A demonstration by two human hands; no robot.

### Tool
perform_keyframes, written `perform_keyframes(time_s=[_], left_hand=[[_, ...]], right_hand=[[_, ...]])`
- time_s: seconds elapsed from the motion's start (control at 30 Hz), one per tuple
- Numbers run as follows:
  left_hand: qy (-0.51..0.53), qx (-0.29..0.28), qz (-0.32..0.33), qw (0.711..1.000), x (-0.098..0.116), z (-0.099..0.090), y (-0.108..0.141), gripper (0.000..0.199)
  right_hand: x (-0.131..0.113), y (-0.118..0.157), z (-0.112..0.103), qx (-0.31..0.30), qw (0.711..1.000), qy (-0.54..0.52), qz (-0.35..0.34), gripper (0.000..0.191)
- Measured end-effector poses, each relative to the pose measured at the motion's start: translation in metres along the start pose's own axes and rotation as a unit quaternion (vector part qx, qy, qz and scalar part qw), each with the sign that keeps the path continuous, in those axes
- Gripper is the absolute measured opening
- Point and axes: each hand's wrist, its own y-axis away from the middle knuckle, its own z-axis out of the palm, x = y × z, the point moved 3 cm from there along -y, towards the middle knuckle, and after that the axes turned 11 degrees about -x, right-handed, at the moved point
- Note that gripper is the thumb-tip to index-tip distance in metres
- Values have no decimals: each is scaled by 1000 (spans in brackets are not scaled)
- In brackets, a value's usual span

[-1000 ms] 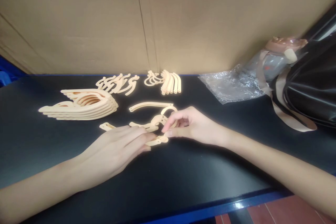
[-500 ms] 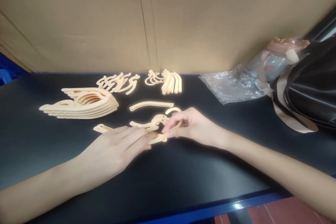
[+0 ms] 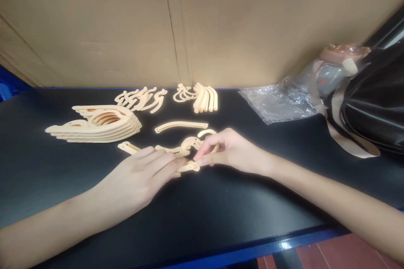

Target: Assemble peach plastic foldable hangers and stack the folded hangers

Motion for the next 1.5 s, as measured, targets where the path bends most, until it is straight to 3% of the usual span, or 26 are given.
perform_keyframes(time_s=[0.43,0.53,0.67,0.77,0.87,0.97,1.03,1.2,1.33,1.5], left_hand=[[-1,1,-15,1000,-1,-4,0,22],[42,12,-44,998,1,-9,0,23],[120,11,-109,987,2,-16,3,20],[199,-1,-154,968,-3,-18,8,21],[268,1,-188,945,-9,-18,11,23],[350,-9,-224,909,-15,-15,11,23],[432,-28,-251,866,-18,-12,10,23],[596,-34,-306,742,-23,-2,11,22],[668,-4,-281,690,-27,2,9,23],[738,5,-287,611,-31,4,5,43]], right_hand=[[-2,0,6,28,999,27,-31,14],[-6,1,8,35,997,53,-54,12],[-11,6,9,10,993,58,-101,23],[-13,10,-3,97,981,101,-131,23],[-12,7,-14,173,929,297,-135,23],[-5,-2,-17,117,877,449,-126,32],[-1,-6,-19,104,856,494,-113,32],[0,-3,-26,179,817,543,-77,15],[4,-4,-27,177,824,535,-62,21],[8,-5,-26,174,850,494,-56,28]])
